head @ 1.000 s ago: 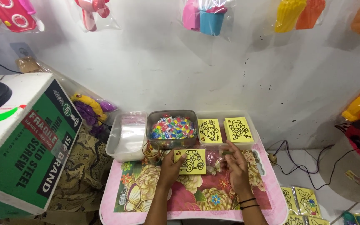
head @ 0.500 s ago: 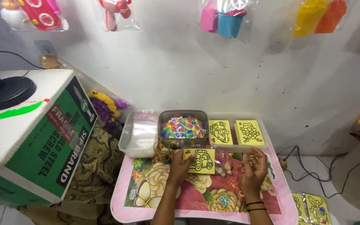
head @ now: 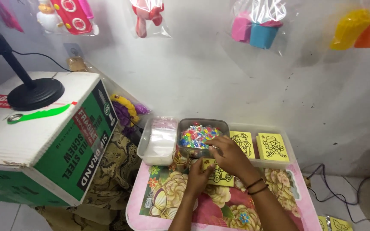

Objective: The person sits on the floor and places small, colorful plastic beads into clear plastic bags containing yellow cards with printed designs. They seal the bags and arrange the finished packages on the floor.

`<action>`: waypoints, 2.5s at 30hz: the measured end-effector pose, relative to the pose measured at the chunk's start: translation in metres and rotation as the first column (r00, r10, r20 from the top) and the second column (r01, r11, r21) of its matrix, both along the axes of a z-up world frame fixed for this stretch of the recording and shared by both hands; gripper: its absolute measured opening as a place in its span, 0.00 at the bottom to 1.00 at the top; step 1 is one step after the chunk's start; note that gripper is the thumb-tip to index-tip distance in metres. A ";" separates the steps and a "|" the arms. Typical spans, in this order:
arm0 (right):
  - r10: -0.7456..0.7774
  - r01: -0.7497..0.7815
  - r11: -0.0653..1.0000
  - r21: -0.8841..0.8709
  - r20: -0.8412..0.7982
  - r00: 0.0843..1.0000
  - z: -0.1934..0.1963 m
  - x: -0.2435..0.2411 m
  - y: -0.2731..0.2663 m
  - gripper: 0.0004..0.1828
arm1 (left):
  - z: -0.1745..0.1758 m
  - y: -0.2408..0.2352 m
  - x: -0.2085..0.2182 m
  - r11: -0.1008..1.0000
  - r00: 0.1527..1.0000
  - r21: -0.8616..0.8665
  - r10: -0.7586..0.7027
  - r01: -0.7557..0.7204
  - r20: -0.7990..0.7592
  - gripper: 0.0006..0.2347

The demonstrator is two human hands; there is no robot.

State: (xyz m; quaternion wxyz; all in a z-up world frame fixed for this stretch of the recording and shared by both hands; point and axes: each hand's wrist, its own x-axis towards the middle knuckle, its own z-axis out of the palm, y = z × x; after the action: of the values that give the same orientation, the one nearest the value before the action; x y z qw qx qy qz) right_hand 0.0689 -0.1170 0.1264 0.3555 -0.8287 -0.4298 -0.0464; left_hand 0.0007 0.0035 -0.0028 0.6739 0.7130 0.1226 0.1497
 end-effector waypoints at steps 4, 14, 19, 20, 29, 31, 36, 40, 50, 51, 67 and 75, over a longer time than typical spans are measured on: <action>0.023 -0.015 0.994 -0.105 0.079 0.997 -0.024 0.028 0.031 0.19 | -0.011 0.004 0.005 1.000 1.000 0.002 -0.013 0.013 0.014 0.12; 0.086 -0.037 0.900 -0.434 0.093 0.992 -0.067 0.070 0.070 0.20 | 0.004 0.007 0.005 0.999 0.999 0.022 -0.036 0.036 -0.002 0.13; 0.069 -0.063 0.882 -0.466 -0.004 0.998 -0.057 0.064 0.074 0.23 | 0.002 0.008 0.008 0.999 1.000 0.031 -0.024 0.025 -0.006 0.12; 0.060 -0.056 0.873 -0.484 -0.006 0.998 -0.057 0.063 0.074 0.24 | 0.003 0.008 0.008 0.999 0.999 0.014 -0.035 0.035 -0.023 0.11; 0.067 -0.019 0.905 -0.425 0.098 0.993 -0.060 0.059 0.070 0.23 | 0.001 0.008 0.009 0.999 0.998 -0.029 -0.041 0.039 -0.043 0.10; 0.048 0.000 0.916 -0.402 0.108 0.993 -0.061 0.059 0.068 0.21 | 0.002 0.008 0.009 0.999 0.999 -0.019 -0.043 0.042 -0.025 0.10; -0.015 0.030 0.922 -0.385 0.042 0.999 -0.069 0.065 0.067 0.22 | 0.006 0.007 0.007 0.999 0.999 -0.016 -0.033 0.033 -0.014 0.10; 0.054 -0.025 0.925 -0.379 0.067 0.996 -0.057 0.057 0.068 0.25 | 0.002 0.007 0.008 0.999 0.999 -0.039 -0.031 0.032 0.034 0.11; 0.009 0.036 0.902 -0.429 0.102 0.995 -0.057 0.053 0.068 0.30 | 0.001 0.006 0.007 1.000 1.000 -0.009 -0.018 0.018 -0.006 0.10; 0.003 0.050 0.907 -0.418 0.124 0.992 -0.058 0.053 0.068 0.29 | 0.002 0.006 0.007 1.000 1.000 -0.021 -0.022 0.022 -0.011 0.10; -0.180 0.159 0.976 0.146 0.140 0.974 -0.068 0.062 0.059 0.08 | 0.005 0.006 0.006 0.997 0.998 -0.063 -0.044 0.041 -0.047 0.12; -0.220 0.217 0.951 0.220 -0.011 0.975 -0.066 0.059 0.059 0.04 | 0.006 0.005 0.004 0.999 0.999 -0.040 -0.037 0.037 -0.003 0.09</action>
State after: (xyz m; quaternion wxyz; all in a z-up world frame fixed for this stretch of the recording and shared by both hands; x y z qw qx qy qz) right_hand 0.1276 -0.0579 0.0608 0.4349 -0.8263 -0.3302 -0.1384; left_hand 0.0046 0.0086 0.0029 0.6903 0.7020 0.1136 0.1335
